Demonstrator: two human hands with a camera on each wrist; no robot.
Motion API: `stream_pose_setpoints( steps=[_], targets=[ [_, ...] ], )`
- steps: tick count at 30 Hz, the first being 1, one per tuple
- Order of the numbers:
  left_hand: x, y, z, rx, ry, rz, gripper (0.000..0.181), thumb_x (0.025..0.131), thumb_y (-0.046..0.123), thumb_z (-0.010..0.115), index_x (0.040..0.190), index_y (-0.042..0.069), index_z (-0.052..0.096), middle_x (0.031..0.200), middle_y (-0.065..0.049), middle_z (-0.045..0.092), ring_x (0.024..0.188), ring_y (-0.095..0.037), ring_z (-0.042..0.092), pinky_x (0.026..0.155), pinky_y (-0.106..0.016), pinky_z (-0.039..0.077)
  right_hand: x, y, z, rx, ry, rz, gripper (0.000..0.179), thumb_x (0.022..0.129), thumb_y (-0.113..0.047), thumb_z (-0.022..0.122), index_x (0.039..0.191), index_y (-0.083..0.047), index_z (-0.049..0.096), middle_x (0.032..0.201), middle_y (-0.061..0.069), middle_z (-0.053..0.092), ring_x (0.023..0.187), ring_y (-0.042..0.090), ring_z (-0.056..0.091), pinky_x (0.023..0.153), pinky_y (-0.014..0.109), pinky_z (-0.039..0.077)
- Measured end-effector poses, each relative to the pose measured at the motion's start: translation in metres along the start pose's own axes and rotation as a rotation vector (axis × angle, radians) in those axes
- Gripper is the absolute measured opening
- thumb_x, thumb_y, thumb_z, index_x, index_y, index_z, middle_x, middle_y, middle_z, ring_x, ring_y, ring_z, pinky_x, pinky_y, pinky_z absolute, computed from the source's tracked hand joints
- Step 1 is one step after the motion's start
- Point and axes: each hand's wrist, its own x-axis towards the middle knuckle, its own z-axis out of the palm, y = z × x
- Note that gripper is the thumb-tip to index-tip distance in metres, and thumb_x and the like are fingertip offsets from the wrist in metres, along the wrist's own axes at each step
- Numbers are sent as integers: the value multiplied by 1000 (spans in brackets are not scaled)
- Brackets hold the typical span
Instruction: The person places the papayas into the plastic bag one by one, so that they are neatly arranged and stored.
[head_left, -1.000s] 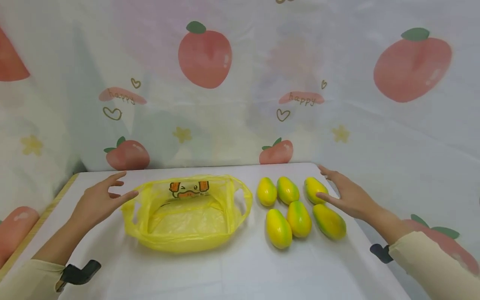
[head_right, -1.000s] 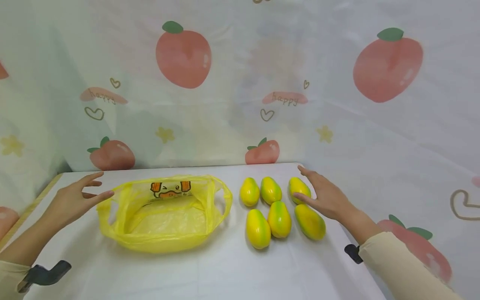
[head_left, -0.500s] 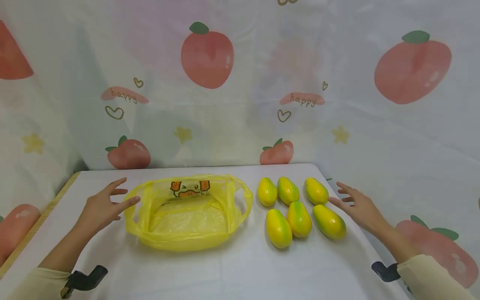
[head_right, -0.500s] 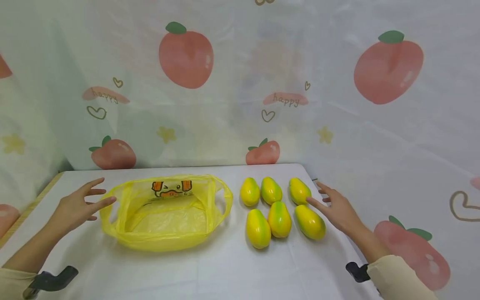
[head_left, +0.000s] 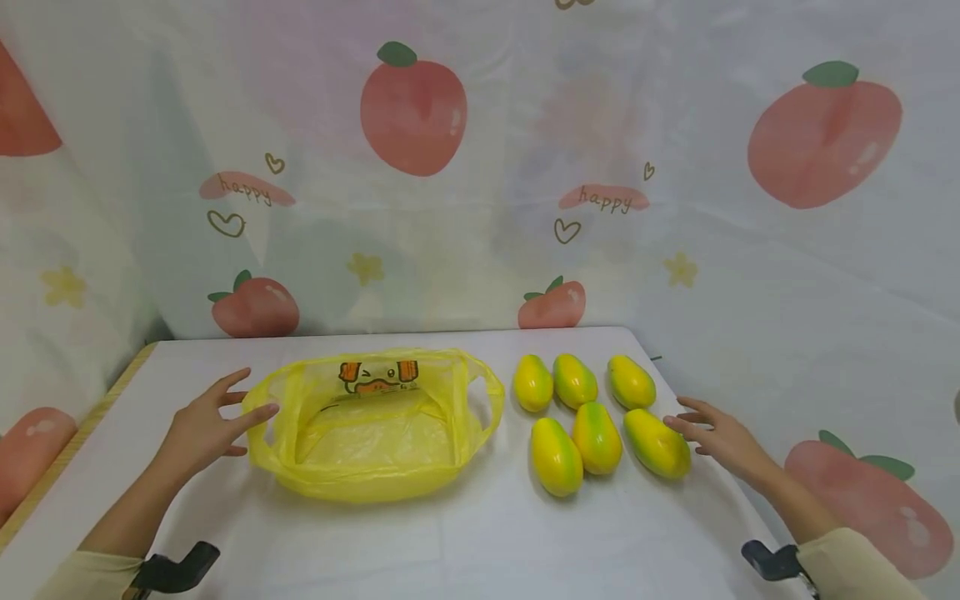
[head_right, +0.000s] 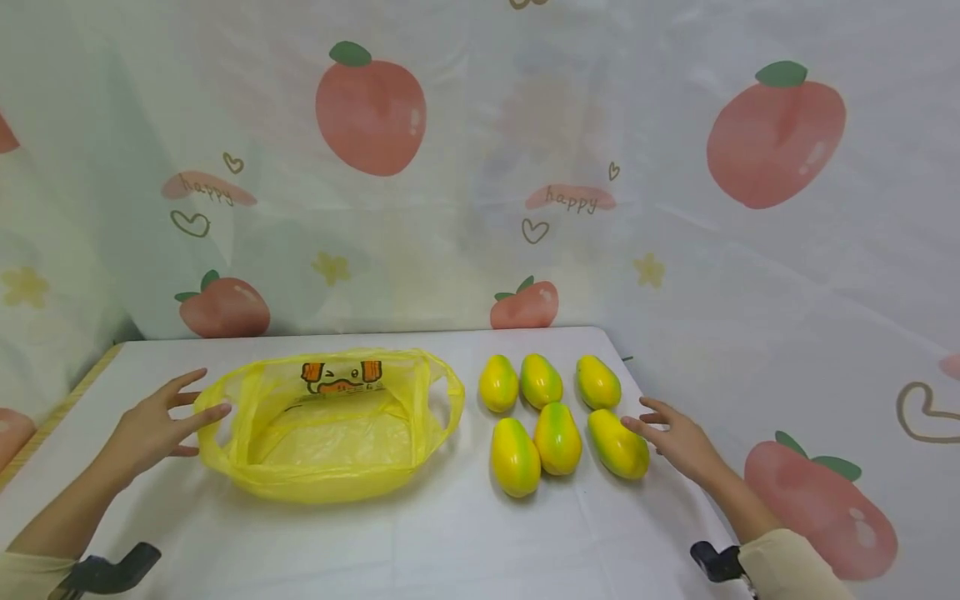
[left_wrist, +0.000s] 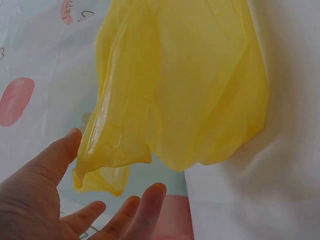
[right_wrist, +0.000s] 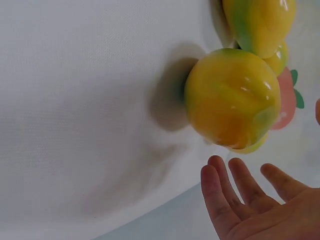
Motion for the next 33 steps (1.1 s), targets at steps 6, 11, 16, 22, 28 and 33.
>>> stream_pose_setpoints(
  steps=[6,11,16,22,28,33],
  targets=[
    [0,-5,2,-24,-26,-20,100,89,57,64,158,8,11,145,-41,32,73,-25,73,64,-35,62,14,14,4,80,-57,45,86,97,-57,48,149,7,25,141,42,38,115,48,56,88,48,58],
    [0,-6,5,-33,-34,-19,101,89,56,65,158,7,11,144,-42,32,85,-31,72,64,-35,62,27,29,8,108,-93,85,93,92,-64,51,151,3,25,144,42,33,118,51,54,84,43,60],
    [0,-5,7,-58,-44,-21,101,88,55,67,158,7,12,143,-41,32,107,-44,62,65,-36,62,29,29,7,131,-157,120,92,94,-63,49,150,5,24,146,43,27,118,52,52,88,46,58],
    [0,-4,10,-91,-48,-21,98,88,53,68,158,8,15,143,-40,33,109,-43,61,67,-36,62,25,21,5,142,-196,139,87,97,-58,47,148,9,27,145,42,29,115,49,54,88,45,58],
    [1,-7,9,-109,-44,-7,96,89,53,67,158,9,17,144,-41,33,109,-41,62,67,-35,62,26,13,4,172,-230,166,85,97,-57,48,147,9,31,145,41,31,112,43,57,86,42,59],
    [0,-7,9,-128,-46,-7,95,89,53,67,158,11,18,146,-41,30,112,-42,61,68,-35,62,27,13,4,172,-253,166,86,97,-57,48,147,10,32,144,39,34,109,38,59,87,42,59]
  ],
)
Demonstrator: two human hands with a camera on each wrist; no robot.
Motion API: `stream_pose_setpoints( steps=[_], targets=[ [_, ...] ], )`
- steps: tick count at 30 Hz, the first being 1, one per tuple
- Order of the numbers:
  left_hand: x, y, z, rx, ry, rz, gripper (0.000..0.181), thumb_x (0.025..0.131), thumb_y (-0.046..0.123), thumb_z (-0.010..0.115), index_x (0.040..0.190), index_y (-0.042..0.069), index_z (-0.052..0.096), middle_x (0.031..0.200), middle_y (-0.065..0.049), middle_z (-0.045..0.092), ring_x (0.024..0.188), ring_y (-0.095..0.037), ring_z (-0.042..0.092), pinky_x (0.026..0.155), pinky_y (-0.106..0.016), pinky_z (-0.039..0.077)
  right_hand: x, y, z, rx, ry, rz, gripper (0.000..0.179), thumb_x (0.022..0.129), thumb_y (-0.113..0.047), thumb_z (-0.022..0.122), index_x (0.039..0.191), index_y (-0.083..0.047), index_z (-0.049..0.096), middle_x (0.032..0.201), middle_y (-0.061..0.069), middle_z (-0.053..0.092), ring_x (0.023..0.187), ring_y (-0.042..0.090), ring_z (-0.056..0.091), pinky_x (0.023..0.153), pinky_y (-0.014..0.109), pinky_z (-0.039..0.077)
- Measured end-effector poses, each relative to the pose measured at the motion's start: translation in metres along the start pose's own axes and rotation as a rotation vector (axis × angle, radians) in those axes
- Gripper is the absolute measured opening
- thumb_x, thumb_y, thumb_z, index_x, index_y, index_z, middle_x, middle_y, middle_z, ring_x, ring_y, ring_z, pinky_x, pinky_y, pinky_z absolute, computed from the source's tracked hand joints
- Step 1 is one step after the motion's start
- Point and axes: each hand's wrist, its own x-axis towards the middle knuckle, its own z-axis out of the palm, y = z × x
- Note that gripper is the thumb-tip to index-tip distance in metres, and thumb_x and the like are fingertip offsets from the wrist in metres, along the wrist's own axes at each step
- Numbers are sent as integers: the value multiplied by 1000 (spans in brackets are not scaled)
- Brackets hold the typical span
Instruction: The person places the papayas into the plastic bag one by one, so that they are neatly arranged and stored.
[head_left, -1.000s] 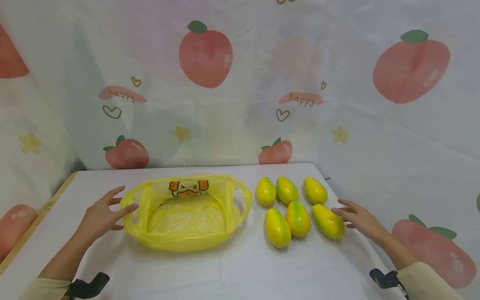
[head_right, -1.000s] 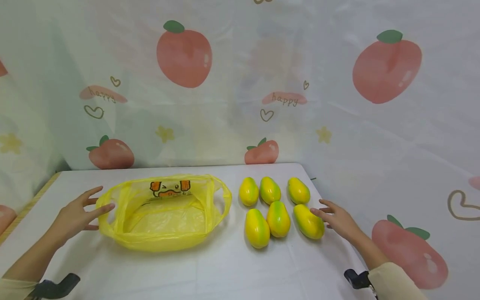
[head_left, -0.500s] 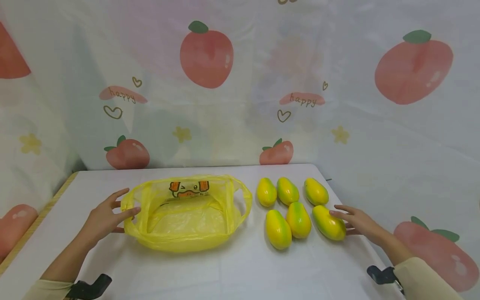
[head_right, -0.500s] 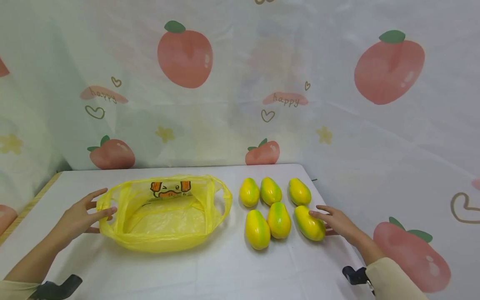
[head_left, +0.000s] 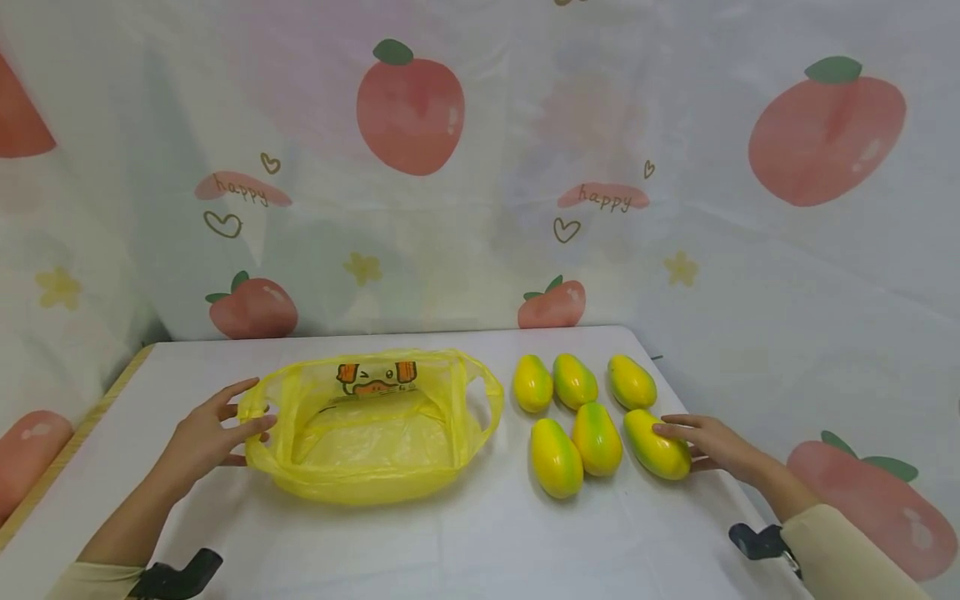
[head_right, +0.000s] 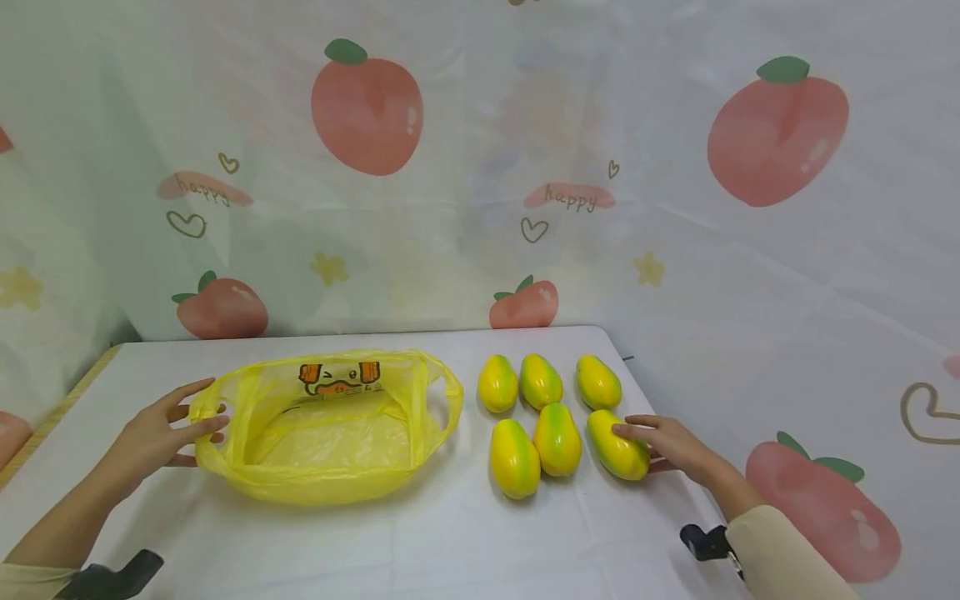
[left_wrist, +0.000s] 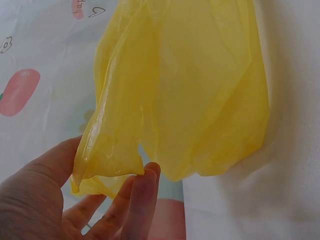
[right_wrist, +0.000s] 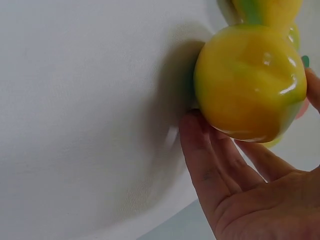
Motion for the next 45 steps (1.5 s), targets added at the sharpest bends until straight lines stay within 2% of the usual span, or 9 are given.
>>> stream_pose_setpoints(
  steps=[6,11,18,27,37,45],
  targets=[
    [0,0,0,-17,-12,-9,95,88,54,67,158,12,17,145,-42,31,109,-37,64,69,-35,62,3,3,-1,8,-31,14,88,97,-57,48,146,13,30,144,40,34,110,38,58,89,44,58],
    [-1,1,-2,-20,-17,-10,95,89,54,67,158,13,17,145,-41,33,114,-41,61,69,-35,62,4,4,-2,21,-63,10,87,98,-56,48,146,13,29,145,40,32,115,42,56,91,45,57],
    [0,1,-6,-13,-51,-25,96,89,54,67,158,13,16,144,-41,34,103,-31,66,71,-37,62,4,1,-3,32,-95,8,86,97,-53,51,146,15,28,146,40,29,117,44,55,92,46,56],
    [0,1,-11,-41,-119,-38,94,90,51,66,159,15,13,148,-41,27,113,-37,62,73,-39,62,4,-1,-7,72,-159,30,85,98,-49,52,146,16,25,147,42,24,122,52,47,94,50,55],
    [2,1,-10,-92,-124,-41,89,93,45,65,159,14,14,148,-39,31,108,-33,64,72,-39,62,0,2,-9,136,-194,38,83,100,-44,51,147,16,18,148,42,21,123,52,45,94,51,55],
    [2,1,-11,-111,-130,-46,85,95,41,64,159,14,14,147,-37,35,108,-32,64,74,-39,62,-4,3,-7,173,-216,31,80,100,-41,52,148,13,19,147,41,22,123,51,46,94,51,55]
  ],
)
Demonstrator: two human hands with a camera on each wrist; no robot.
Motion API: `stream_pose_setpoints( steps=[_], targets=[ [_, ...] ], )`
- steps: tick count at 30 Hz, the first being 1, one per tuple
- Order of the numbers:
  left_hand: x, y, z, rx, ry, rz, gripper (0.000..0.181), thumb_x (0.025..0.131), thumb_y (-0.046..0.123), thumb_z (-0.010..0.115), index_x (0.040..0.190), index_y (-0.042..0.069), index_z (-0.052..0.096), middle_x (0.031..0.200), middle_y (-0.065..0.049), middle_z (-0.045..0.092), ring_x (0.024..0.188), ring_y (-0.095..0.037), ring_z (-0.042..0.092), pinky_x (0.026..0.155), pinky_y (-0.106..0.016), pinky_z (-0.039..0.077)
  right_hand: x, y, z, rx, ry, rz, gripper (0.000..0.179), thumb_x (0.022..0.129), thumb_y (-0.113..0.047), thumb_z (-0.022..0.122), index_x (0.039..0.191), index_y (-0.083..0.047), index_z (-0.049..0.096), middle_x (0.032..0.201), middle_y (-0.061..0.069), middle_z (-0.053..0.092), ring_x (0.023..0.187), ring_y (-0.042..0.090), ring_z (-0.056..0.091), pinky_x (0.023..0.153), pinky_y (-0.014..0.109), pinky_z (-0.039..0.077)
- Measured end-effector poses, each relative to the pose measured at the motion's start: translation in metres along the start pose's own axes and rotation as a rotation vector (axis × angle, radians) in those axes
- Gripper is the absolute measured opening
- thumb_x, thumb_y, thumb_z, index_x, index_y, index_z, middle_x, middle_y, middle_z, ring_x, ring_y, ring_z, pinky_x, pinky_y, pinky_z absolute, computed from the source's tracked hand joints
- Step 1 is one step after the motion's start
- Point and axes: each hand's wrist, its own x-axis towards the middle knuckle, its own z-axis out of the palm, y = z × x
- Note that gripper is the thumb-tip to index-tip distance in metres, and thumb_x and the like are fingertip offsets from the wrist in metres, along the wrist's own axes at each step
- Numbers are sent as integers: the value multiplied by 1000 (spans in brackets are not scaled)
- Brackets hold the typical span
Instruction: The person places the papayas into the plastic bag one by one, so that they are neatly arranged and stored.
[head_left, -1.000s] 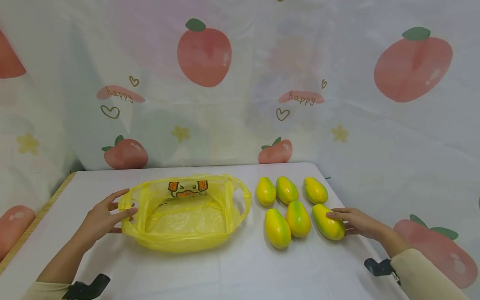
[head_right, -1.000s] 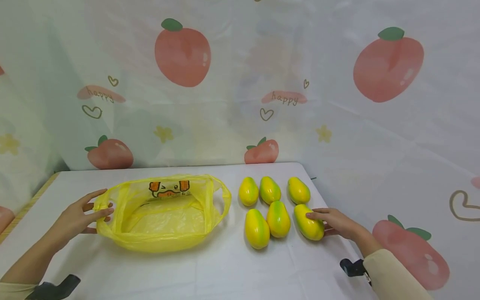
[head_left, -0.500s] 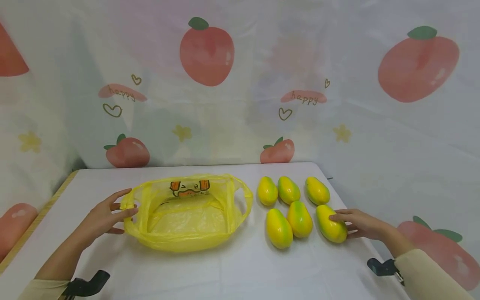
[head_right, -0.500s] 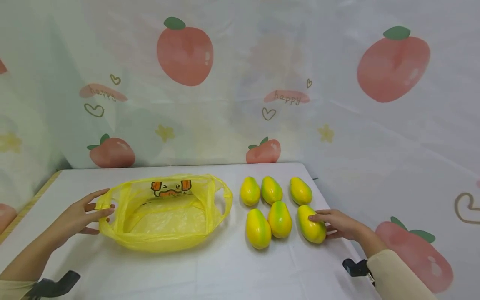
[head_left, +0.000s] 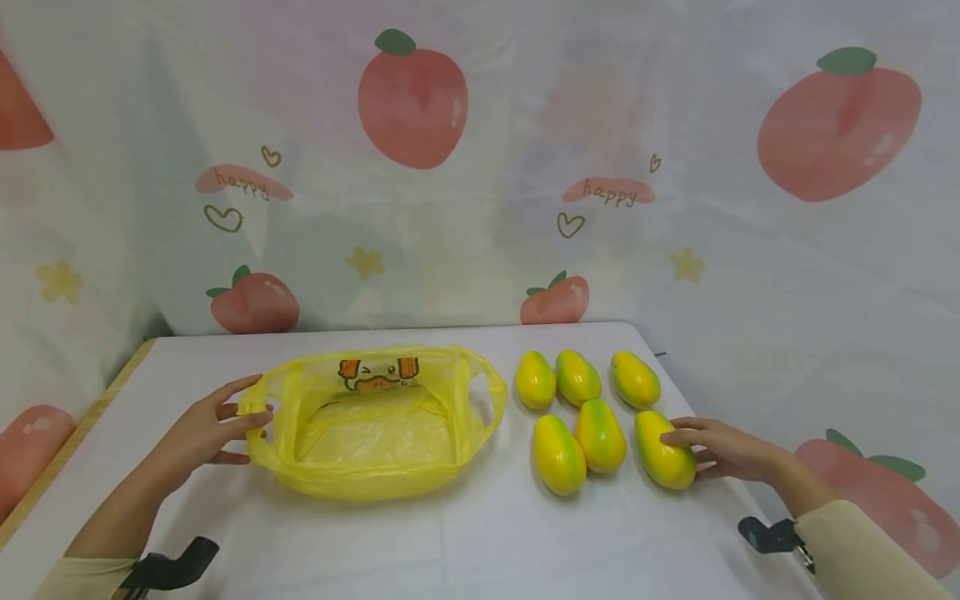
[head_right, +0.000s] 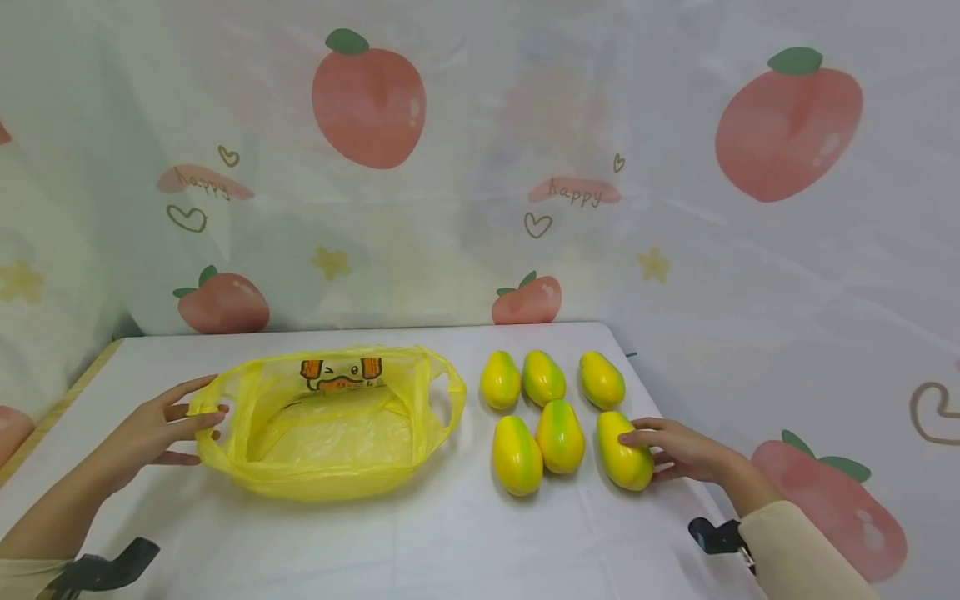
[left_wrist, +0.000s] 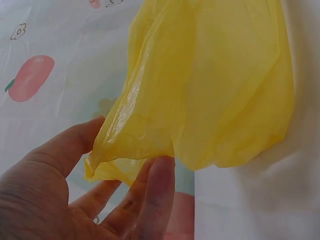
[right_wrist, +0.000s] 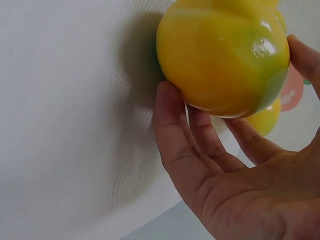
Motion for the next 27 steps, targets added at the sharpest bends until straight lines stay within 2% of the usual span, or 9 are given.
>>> stream_pose_setpoints(
  steps=[16,23,27],
  targets=[
    [1,-2,-1,-42,-26,8,84,96,40,62,159,13,13,145,-34,41,109,-30,63,75,-39,62,0,0,-3,29,-21,12,79,99,-39,52,148,13,18,147,41,22,122,49,47,94,51,55],
    [2,-1,-1,-47,-23,8,82,97,40,61,159,12,14,133,-28,53,106,-26,64,74,-39,62,-2,-2,-6,25,-29,-4,79,100,-38,51,148,14,17,146,41,25,121,47,49,93,51,55],
    [2,0,-1,-40,-14,8,82,97,39,62,158,11,16,132,-26,55,107,-27,64,75,-38,62,-4,-6,-5,15,-20,-16,79,100,-39,51,148,14,16,146,40,25,121,47,50,93,51,55]
  ],
)
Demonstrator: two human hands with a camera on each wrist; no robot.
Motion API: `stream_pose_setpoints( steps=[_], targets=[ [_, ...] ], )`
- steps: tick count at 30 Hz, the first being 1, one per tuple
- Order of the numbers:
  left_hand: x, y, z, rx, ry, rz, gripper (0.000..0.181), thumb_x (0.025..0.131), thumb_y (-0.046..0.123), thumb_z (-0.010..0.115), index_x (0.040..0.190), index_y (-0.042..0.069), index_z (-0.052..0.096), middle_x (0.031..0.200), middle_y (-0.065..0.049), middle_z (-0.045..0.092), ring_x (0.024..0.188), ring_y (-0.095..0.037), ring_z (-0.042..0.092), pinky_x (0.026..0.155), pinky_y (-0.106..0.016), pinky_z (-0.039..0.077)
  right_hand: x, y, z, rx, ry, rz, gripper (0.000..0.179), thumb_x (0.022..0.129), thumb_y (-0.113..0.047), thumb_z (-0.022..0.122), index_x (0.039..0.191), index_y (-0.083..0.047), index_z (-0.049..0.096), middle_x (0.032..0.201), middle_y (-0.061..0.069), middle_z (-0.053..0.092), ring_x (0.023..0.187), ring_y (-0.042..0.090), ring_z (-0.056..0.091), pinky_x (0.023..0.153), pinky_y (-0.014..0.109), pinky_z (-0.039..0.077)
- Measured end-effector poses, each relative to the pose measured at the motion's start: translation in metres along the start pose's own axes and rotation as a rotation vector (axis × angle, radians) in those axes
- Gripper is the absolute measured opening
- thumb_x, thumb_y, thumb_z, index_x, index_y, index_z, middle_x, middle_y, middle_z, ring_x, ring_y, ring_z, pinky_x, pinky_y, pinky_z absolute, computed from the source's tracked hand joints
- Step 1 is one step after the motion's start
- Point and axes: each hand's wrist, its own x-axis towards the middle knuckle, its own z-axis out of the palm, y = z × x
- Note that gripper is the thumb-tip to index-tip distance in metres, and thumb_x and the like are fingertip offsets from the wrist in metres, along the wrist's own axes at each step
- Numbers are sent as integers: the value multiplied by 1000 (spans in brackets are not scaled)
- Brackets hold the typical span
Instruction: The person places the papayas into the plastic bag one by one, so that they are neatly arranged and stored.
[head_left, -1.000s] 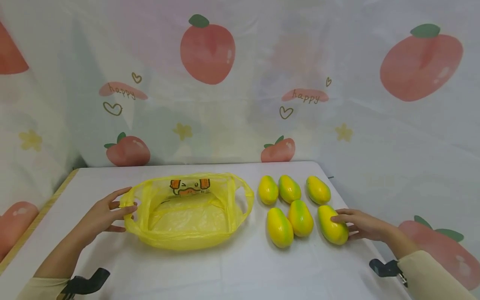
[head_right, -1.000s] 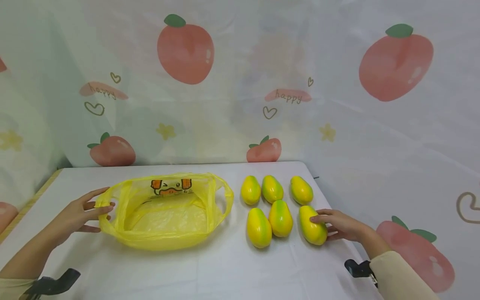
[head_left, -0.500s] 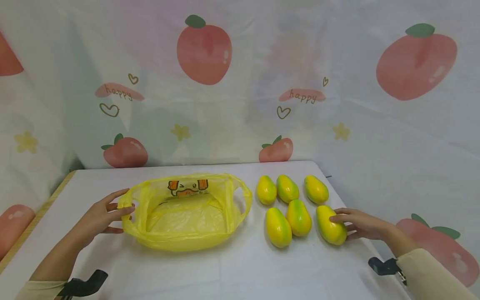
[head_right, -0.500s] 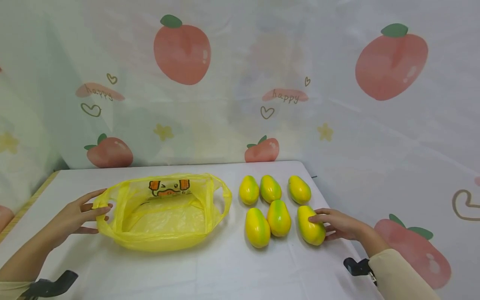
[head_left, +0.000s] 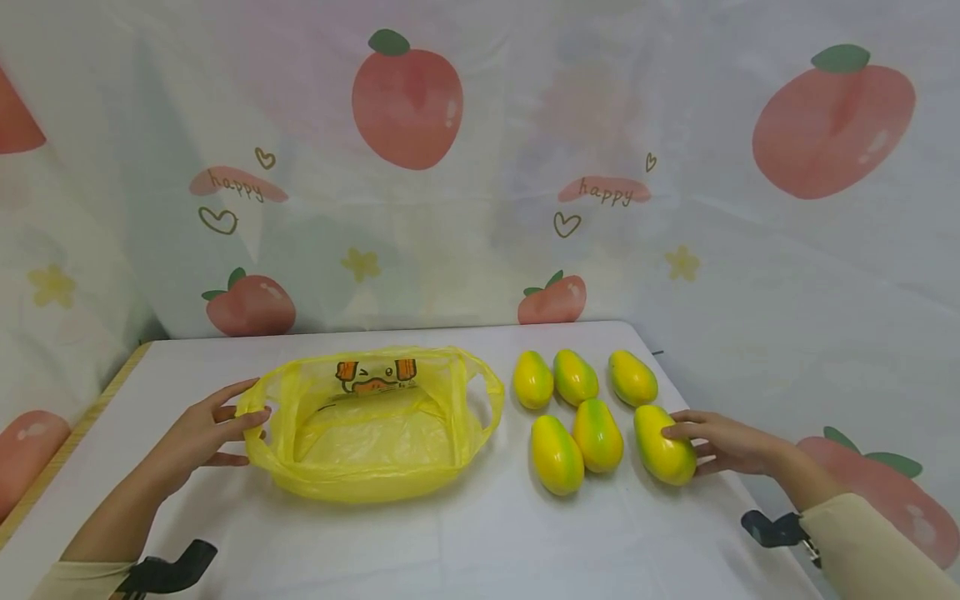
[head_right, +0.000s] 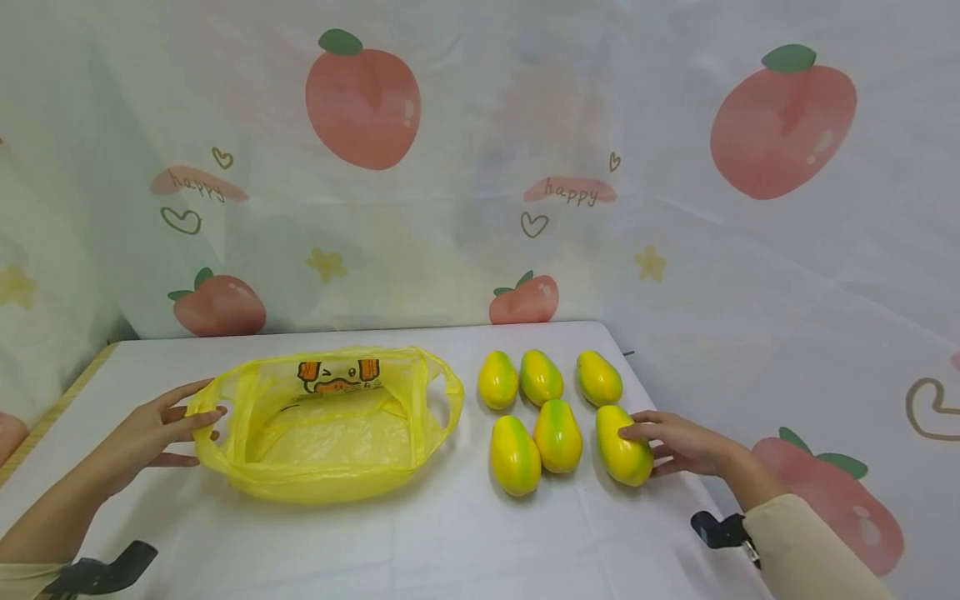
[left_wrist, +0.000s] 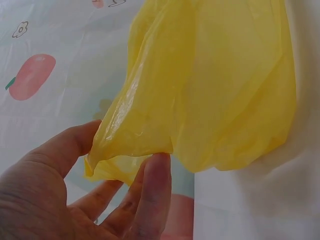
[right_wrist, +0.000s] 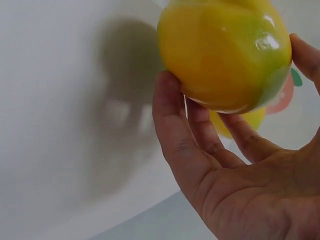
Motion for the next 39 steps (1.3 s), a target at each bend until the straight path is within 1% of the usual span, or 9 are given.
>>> stream_pose_setpoints(
  steps=[4,13,17,19,21,22,28,31,39],
  targets=[
    [0,2,1,18,11,-2,83,95,40,63,157,8,19,137,-30,48,107,-27,63,75,-38,62,-4,-6,0,-9,-5,-16,79,100,-38,50,148,14,15,147,40,24,123,49,48,94,51,55],
    [2,5,0,33,22,-7,87,92,40,69,157,8,21,146,-36,30,105,-24,63,76,-35,62,-12,-20,-1,11,-27,-12,79,101,-38,48,149,14,11,147,39,25,121,43,51,95,52,54],
    [4,6,0,30,26,-3,86,92,38,70,157,8,22,148,-37,27,116,-35,57,76,-34,62,-16,-26,0,-21,-15,-22,81,101,-39,49,149,14,11,146,39,27,120,43,52,95,51,54],
    [4,5,-1,15,26,-2,87,91,38,70,157,9,22,149,-37,25,124,-42,49,77,-34,61,-17,-29,0,-30,-12,-30,82,100,-39,50,149,14,11,146,39,27,120,42,52,95,51,54],
    [4,5,-1,1,24,-2,88,91,38,71,157,9,22,149,-37,24,129,-45,42,78,-34,61,-19,-32,0,-31,-17,-37,82,101,-39,50,149,14,10,146,39,26,121,43,52,95,51,54],
    [4,5,-2,1,25,-2,88,90,39,71,157,9,22,149,-37,24,129,-45,43,78,-34,61,-20,-34,-1,-30,-20,-40,82,101,-39,49,150,14,10,146,39,26,121,43,52,95,51,54],
    [4,4,-3,21,37,0,88,89,38,72,157,8,23,146,-36,29,109,-28,60,77,-34,61,-23,-48,-1,-49,-41,-69,81,101,-38,49,150,14,9,146,39,27,122,43,52,95,50,55],
    [3,3,-3,17,38,-5,88,89,36,73,157,9,23,145,-36,31,106,-23,61,78,-34,61,-25,-56,1,-57,-51,-82,82,101,-37,50,150,13,8,146,39,26,124,46,50,95,50,54],
    [0,2,-3,2,42,-12,88,89,33,74,157,9,23,143,-35,35,102,-19,63,78,-35,61,-26,-75,8,-48,-68,-85,84,100,-37,52,151,10,6,146,36,28,125,47,48,96,50,54]
  ],
)
